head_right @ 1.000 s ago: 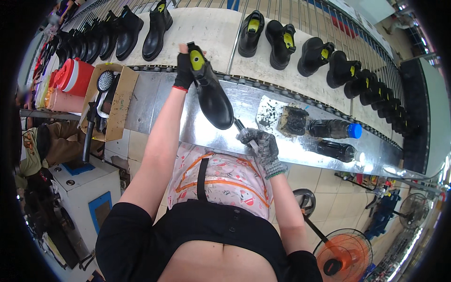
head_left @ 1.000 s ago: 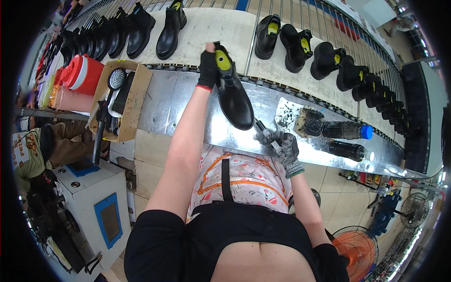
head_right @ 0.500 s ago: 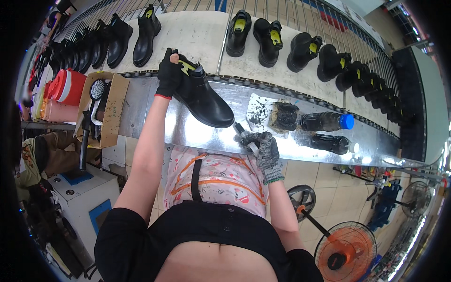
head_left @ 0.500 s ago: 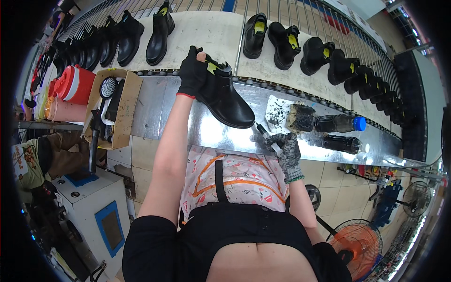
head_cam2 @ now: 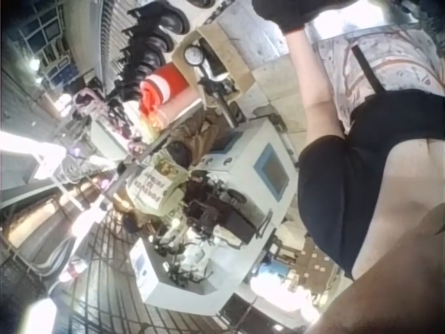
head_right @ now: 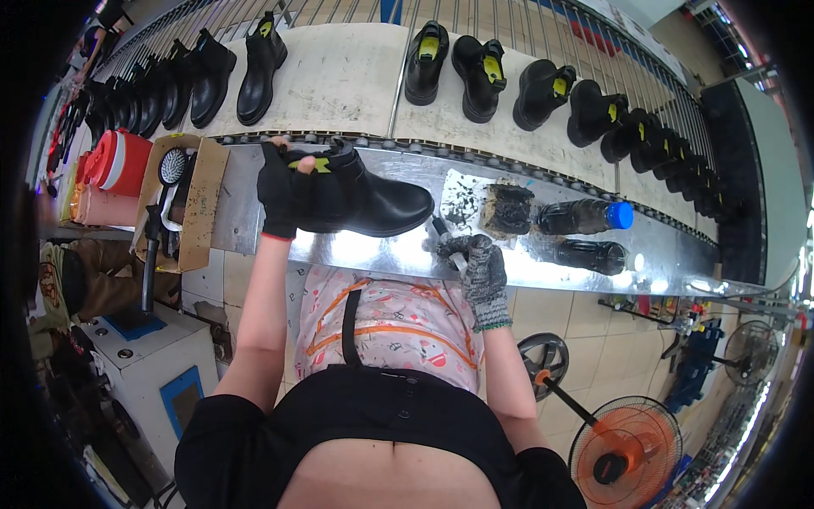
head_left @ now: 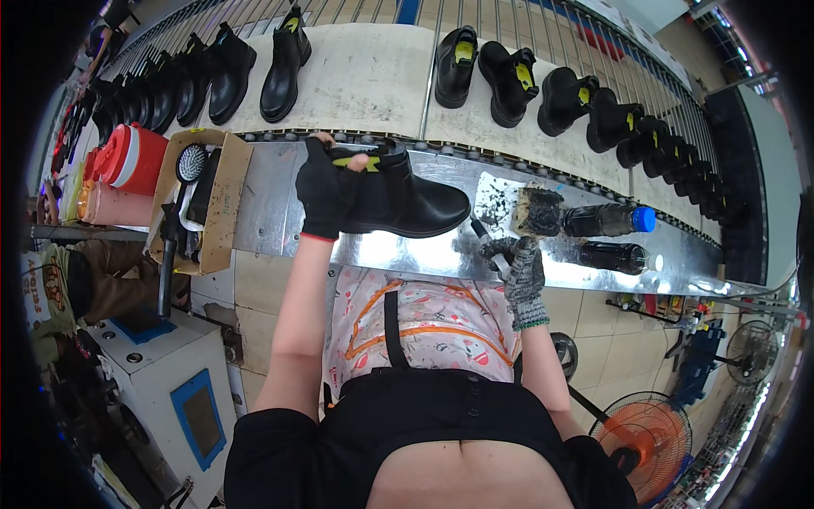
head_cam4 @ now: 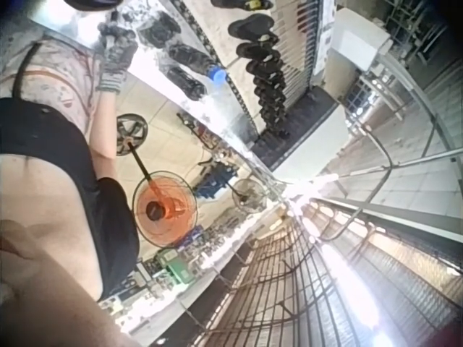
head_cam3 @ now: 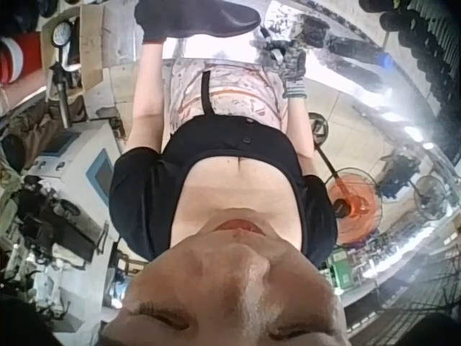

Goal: Applying adhesive and cleaning the surface of boots on a production line.

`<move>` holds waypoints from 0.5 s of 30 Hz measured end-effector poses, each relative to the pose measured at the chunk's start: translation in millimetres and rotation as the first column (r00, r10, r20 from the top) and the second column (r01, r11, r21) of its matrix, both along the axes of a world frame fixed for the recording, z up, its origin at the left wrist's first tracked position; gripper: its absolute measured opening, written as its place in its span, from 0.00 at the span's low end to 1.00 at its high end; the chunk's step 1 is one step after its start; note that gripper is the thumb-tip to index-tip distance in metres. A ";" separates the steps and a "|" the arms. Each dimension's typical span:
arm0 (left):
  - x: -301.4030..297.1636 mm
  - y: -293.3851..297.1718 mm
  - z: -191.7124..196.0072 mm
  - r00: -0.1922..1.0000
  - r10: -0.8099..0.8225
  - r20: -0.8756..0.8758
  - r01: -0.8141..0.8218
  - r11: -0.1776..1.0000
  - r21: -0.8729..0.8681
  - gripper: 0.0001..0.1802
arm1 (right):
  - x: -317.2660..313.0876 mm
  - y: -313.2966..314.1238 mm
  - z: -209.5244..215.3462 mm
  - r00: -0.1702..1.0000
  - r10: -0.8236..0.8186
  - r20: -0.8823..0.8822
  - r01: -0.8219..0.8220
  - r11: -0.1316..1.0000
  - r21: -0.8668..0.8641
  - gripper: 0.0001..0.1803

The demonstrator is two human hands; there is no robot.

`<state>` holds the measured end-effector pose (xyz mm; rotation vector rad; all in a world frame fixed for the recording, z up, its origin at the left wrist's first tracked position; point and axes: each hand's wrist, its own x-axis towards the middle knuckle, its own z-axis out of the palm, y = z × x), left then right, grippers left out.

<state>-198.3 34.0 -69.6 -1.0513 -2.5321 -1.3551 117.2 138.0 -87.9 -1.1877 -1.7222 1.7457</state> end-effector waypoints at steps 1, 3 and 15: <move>5.7 -4.2 1.3 0.999 0.010 -0.035 -0.010 1.000 -0.007 0.41 | -2.3 -0.4 2.6 1.000 -0.002 0.001 0.002 1.000 0.001 0.30; 15.3 -13.8 3.3 0.994 0.022 -0.111 -0.022 1.000 0.002 0.40 | -8.2 -2.3 9.4 0.997 -0.050 -0.050 0.050 0.999 -0.009 0.28; 80.7 -48.0 39.0 0.983 -0.007 0.185 0.034 0.989 -0.142 0.45 | -5.1 -2.6 7.8 0.995 0.060 0.079 -0.079 0.961 0.265 0.10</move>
